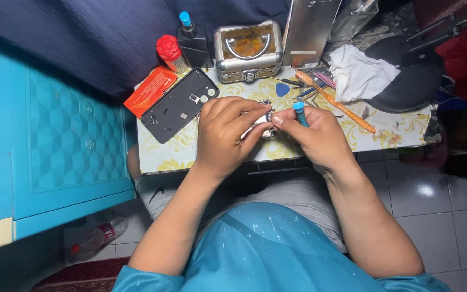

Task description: The person uses a blue screwdriver to unscrew and remove components from a disassembled smartphone chassis. They carefully manipulate the internal parts and place the removed screws onto the phone's back cover.

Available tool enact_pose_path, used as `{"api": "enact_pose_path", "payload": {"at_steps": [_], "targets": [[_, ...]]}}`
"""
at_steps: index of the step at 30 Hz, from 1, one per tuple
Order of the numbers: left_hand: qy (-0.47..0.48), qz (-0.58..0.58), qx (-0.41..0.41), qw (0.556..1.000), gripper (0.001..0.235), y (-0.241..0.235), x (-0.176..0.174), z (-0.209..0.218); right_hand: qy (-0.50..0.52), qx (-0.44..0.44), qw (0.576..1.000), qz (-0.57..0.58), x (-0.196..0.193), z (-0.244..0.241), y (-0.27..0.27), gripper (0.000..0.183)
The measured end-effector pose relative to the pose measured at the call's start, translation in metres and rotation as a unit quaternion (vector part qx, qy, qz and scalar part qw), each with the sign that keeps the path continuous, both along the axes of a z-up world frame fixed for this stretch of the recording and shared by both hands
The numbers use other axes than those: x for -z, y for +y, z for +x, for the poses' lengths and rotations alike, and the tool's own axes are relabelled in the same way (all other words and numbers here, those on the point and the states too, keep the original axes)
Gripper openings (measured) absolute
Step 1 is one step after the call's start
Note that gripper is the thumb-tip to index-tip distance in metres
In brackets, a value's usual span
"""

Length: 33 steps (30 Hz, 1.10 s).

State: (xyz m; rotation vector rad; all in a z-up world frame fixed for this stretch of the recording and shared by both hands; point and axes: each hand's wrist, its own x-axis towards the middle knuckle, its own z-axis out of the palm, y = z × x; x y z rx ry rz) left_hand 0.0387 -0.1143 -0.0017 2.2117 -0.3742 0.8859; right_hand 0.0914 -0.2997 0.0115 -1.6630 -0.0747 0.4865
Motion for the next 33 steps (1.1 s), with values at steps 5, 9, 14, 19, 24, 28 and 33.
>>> {"api": "enact_pose_path", "payload": {"at_steps": [5, 9, 14, 19, 24, 28, 33], "targets": [[0.032, 0.012, -0.007, 0.999, 0.018, 0.001, -0.001, 0.0, 0.021, 0.011, 0.999, 0.023, 0.001, -0.001, 0.003, 0.019], [0.043, 0.014, -0.005, 0.999, 0.017, 0.002, 0.002, 0.001, 0.021, 0.006, 1.0, 0.013, -0.006, -0.002, 0.003, 0.019], [0.095, -0.019, -0.011, 0.995, 0.019, 0.001, 0.002, -0.001, -0.031, -0.026, 0.998, -0.042, -0.021, -0.002, 0.006, 0.016], [0.15, 0.026, -0.041, 0.988, 0.017, 0.002, 0.004, -0.001, -0.319, 0.028, 0.927, -0.194, 0.025, 0.025, -0.02, 0.011], [0.209, 0.063, -0.055, 0.974, 0.018, -0.004, 0.001, 0.002, -0.504, 0.049, 0.803, -0.316, 0.059, 0.026, -0.026, 0.008], [0.236, 0.067, -0.063, 0.967, 0.018, -0.003, 0.002, 0.005, -0.583, 0.067, 0.752, -0.299, 0.057, 0.02, -0.02, 0.009], [0.248, 0.086, -0.065, 0.963, 0.017, -0.002, 0.003, 0.01, -0.599, 0.07, 0.743, -0.289, 0.063, 0.023, -0.022, 0.01]]}}
